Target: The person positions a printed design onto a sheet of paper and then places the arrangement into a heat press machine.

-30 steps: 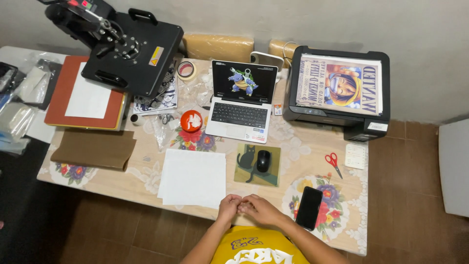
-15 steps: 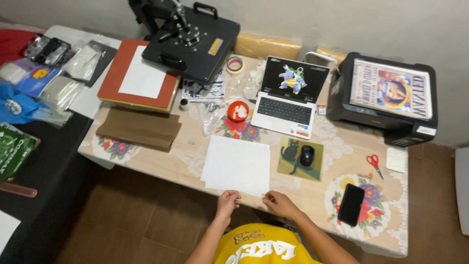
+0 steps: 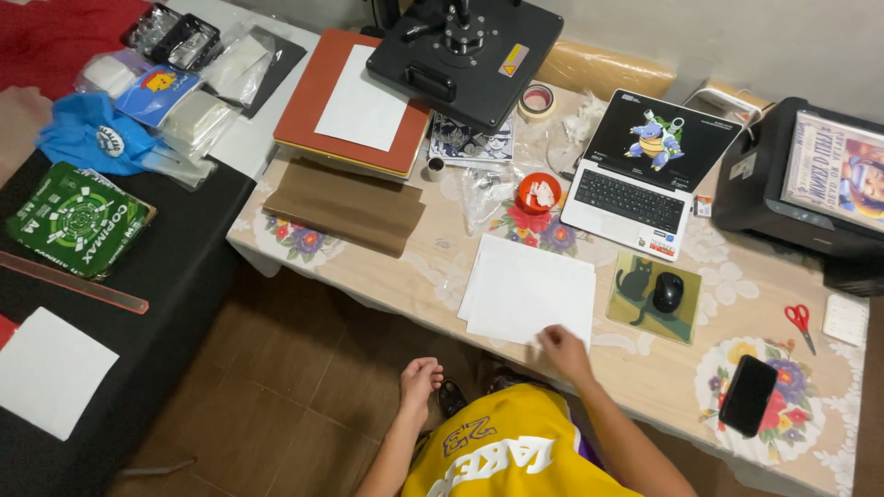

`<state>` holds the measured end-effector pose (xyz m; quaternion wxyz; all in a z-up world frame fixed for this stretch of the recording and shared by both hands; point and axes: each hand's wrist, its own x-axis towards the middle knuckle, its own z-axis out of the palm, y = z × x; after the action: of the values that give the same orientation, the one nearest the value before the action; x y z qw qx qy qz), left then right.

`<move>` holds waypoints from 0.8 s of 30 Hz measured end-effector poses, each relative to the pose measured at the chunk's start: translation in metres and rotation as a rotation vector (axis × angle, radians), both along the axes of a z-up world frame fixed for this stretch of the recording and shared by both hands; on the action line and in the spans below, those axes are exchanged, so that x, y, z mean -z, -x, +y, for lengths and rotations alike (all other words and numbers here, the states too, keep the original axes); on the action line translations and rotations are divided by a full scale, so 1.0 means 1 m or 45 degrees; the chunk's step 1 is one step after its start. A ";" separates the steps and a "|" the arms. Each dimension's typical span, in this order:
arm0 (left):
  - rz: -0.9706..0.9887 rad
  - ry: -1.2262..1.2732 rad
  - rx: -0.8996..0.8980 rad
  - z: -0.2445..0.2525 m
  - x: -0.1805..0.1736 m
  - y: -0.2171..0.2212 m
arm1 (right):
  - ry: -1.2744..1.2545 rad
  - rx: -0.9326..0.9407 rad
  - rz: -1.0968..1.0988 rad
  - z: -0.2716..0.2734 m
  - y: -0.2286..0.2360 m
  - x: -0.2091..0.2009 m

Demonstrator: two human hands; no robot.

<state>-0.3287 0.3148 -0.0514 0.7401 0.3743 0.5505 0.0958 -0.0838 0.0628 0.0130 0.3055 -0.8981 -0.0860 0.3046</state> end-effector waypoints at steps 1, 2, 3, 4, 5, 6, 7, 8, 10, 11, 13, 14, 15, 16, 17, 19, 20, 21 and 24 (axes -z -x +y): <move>0.002 0.003 0.000 0.005 0.000 0.003 | 0.003 0.000 0.002 -0.013 -0.030 0.006; -0.007 0.010 -0.041 0.008 0.001 0.005 | 0.028 0.207 -0.138 -0.026 -0.061 0.012; -0.010 0.016 -0.077 0.011 0.001 0.010 | 0.055 0.419 -0.273 -0.042 -0.088 0.019; -0.002 0.019 -0.071 0.012 0.000 0.016 | 0.060 0.424 -0.266 -0.057 -0.111 0.020; 0.024 0.017 -0.057 0.015 -0.001 0.017 | 0.137 0.491 -0.448 -0.069 -0.138 0.021; 0.051 0.016 -0.043 0.018 -0.003 0.018 | 0.215 0.557 -0.629 -0.082 -0.166 0.022; 0.051 0.007 -0.032 0.022 -0.002 0.018 | 0.210 0.569 -0.626 -0.093 -0.184 0.028; 0.092 0.004 -0.021 0.025 -0.003 0.017 | 0.239 0.557 -0.587 -0.106 -0.203 0.035; 0.135 -0.001 0.006 0.030 -0.009 0.011 | 0.271 0.560 -0.545 -0.118 -0.231 0.038; 0.162 -0.005 0.043 0.033 -0.016 0.005 | 0.330 0.539 -0.375 -0.119 -0.239 0.035; 0.192 -0.012 0.103 0.037 -0.028 -0.017 | 0.386 0.539 -0.197 -0.120 -0.251 0.038; 0.239 -0.033 0.185 0.039 -0.033 -0.031 | 0.465 0.492 -0.198 -0.120 -0.254 0.043; 0.293 -0.054 0.269 0.041 -0.039 -0.042 | 0.545 0.445 -0.190 -0.122 -0.253 0.050; 0.303 -0.056 0.294 0.042 -0.042 -0.054 | 0.548 0.467 -0.175 -0.121 -0.245 0.047; 0.281 -0.074 0.354 0.044 -0.045 -0.068 | 0.414 0.544 -0.372 -0.118 -0.239 0.043; 0.271 -0.092 0.438 0.047 -0.054 -0.092 | 0.289 0.641 -0.556 -0.114 -0.227 0.039; 0.254 -0.121 0.474 0.048 -0.059 -0.103 | 0.155 0.718 -0.674 -0.113 -0.221 0.039; 0.226 -0.153 0.507 0.050 -0.065 -0.119 | 0.017 0.794 -0.803 -0.111 -0.223 0.036; 0.244 -0.102 0.498 0.049 -0.075 -0.140 | -0.483 1.391 -0.720 -0.118 -0.222 0.065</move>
<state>-0.1885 0.3635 0.0231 0.6735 0.5105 0.5308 -0.0638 0.1385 -0.0551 -0.0515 0.5355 -0.7884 0.2543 -0.1640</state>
